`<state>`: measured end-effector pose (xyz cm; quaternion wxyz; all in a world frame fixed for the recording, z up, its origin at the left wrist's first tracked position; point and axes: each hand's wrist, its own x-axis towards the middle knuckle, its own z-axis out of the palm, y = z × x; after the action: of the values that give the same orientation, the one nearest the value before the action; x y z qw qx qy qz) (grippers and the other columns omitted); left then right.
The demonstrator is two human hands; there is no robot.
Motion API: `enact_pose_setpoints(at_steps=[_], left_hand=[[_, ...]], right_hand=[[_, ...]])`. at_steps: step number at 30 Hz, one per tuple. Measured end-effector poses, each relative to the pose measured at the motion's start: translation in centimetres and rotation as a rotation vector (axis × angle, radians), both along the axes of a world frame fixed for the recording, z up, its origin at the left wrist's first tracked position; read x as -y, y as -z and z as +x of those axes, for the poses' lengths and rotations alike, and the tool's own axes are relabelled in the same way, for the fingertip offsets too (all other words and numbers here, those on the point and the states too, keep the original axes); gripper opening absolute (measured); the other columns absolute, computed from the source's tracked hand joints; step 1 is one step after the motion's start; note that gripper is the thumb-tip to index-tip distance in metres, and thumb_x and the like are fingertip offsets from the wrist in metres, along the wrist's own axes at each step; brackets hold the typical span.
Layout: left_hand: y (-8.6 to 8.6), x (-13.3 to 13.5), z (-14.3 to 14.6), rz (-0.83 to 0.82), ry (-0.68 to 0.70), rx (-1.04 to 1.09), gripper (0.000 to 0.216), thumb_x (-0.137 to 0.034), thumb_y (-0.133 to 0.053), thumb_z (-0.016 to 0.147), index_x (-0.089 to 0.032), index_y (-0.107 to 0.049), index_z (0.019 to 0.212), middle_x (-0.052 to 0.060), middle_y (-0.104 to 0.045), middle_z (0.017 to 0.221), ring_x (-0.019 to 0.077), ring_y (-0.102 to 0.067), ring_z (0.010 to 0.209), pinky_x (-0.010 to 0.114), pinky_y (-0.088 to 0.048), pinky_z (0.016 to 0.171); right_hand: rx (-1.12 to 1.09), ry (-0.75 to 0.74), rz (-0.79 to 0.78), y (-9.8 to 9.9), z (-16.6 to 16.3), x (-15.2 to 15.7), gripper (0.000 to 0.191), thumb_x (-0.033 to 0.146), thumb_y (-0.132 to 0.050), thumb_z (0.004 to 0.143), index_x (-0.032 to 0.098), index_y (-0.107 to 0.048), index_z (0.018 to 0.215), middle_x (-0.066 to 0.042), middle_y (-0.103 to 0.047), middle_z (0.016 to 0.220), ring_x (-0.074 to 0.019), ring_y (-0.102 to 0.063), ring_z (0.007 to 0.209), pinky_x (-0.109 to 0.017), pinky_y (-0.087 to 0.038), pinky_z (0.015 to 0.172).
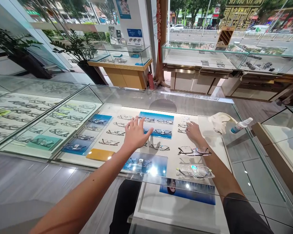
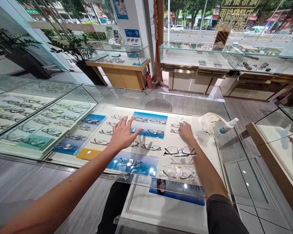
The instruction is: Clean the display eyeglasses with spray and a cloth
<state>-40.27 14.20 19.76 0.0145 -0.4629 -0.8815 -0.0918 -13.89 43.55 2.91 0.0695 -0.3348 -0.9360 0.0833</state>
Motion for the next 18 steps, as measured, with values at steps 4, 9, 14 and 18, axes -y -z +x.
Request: enact_pose_setpoints(at_steps=[4, 9, 14, 18], left_hand=[[-0.2, 0.0, 0.1, -0.005, 0.0, 0.005, 0.082, -0.074, -0.037, 0.102, -0.023, -0.041, 0.167, 0.016, -0.032, 0.179, 0.0426, -0.023, 0.167, 0.061, -0.024, 0.131], [-0.4, -0.1, 0.2, -0.003, -0.006, 0.002, 0.08, -0.072, -0.037, 0.103, -0.023, -0.042, 0.166, 0.017, -0.031, 0.179, 0.0406, -0.022, 0.168, 0.061, -0.024, 0.131], [-0.3, -0.2, 0.3, 0.017, -0.011, 0.017, 0.081, -0.071, -0.038, 0.102, -0.021, -0.044, 0.165, 0.019, -0.031, 0.179, 0.0404, -0.024, 0.167, 0.062, -0.024, 0.13], [-0.2, -0.2, 0.3, 0.037, 0.005, 0.013, 0.083, -0.073, -0.037, 0.101, -0.019, -0.044, 0.165, 0.02, -0.031, 0.179, 0.0413, -0.024, 0.167, 0.062, -0.025, 0.129]], right_hand=[[0.02, -0.009, -0.009, -0.4, -0.8, 0.3, 0.025, 0.016, -0.052, 0.096, 0.017, -0.077, 0.097, -0.015, -0.07, 0.142, -0.0323, -0.043, 0.15, -0.047, -0.024, 0.128], [0.084, -0.02, 0.004, -2.0, -0.8, 2.4, 0.018, 0.018, -0.06, 0.1, 0.016, -0.077, 0.096, -0.015, -0.074, 0.121, -0.0313, -0.057, 0.134, -0.054, -0.023, 0.13], [0.156, -0.028, -0.006, -4.6, 0.0, 6.6, 0.028, 0.04, -0.071, 0.104, 0.019, -0.072, 0.123, -0.01, -0.07, 0.135, -0.0288, -0.066, 0.127, -0.056, -0.051, 0.114], [0.129, -0.095, -0.033, -7.3, 2.2, 12.0, 0.032, 0.039, -0.069, 0.106, 0.021, -0.069, 0.133, -0.011, -0.068, 0.14, -0.0266, -0.069, 0.12, -0.049, -0.061, 0.103]])
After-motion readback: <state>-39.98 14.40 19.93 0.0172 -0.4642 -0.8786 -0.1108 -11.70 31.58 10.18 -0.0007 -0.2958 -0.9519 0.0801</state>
